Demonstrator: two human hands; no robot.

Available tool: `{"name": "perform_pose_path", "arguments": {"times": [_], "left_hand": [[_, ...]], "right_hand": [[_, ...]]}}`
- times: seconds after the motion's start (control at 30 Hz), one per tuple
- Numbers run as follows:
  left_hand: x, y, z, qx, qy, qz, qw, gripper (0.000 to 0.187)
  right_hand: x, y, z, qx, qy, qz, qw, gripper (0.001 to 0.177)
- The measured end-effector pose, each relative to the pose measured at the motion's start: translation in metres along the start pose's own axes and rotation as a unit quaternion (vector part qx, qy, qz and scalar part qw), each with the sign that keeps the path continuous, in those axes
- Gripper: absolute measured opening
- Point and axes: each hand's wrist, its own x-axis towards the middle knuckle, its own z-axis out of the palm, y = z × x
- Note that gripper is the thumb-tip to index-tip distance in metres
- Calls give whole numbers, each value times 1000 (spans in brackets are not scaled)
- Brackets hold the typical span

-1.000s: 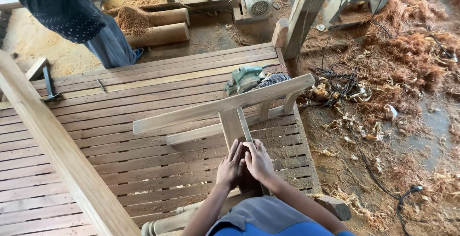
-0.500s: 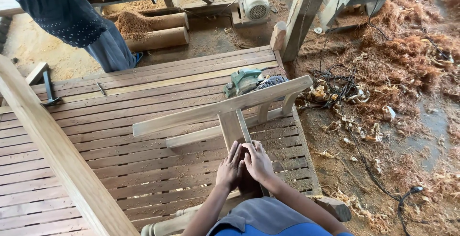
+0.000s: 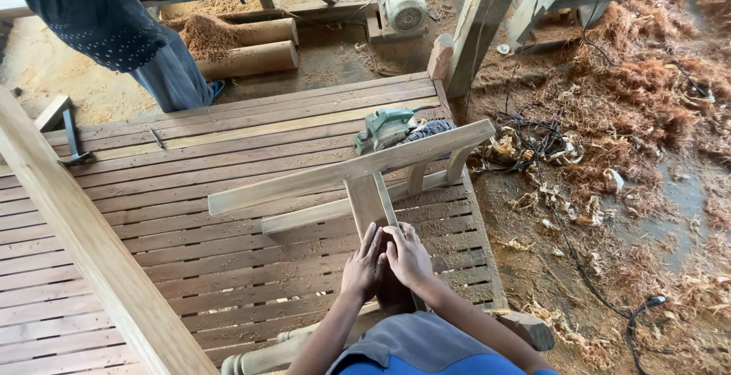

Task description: The person sands the frame of a wooden chair using a sanding block. They work on the legs and crossbars, frequently repositioning the chair and their hands to reach different surfaces.

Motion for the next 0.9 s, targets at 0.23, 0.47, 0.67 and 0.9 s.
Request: {"name": "perform_pose_path", "arguments": {"times": [0.23,0.47,0.67,0.9], "left_hand": [[15,16,-31,80,-16,-34,996,60],[100,-3,-41,139,83,-129,978,60],[7,30,-23,92,60,-89,990,62],[149,5,-91,52,77,-118,989,60]], "right_hand": [[-6,1,-3,11,7,-7,1000,41],[-30,-14,-32,71,-9,28,997,47],[-78,64,-22,153,-59,38,986,51],[-92,88,-24,128,-105,161,973,48]]}}
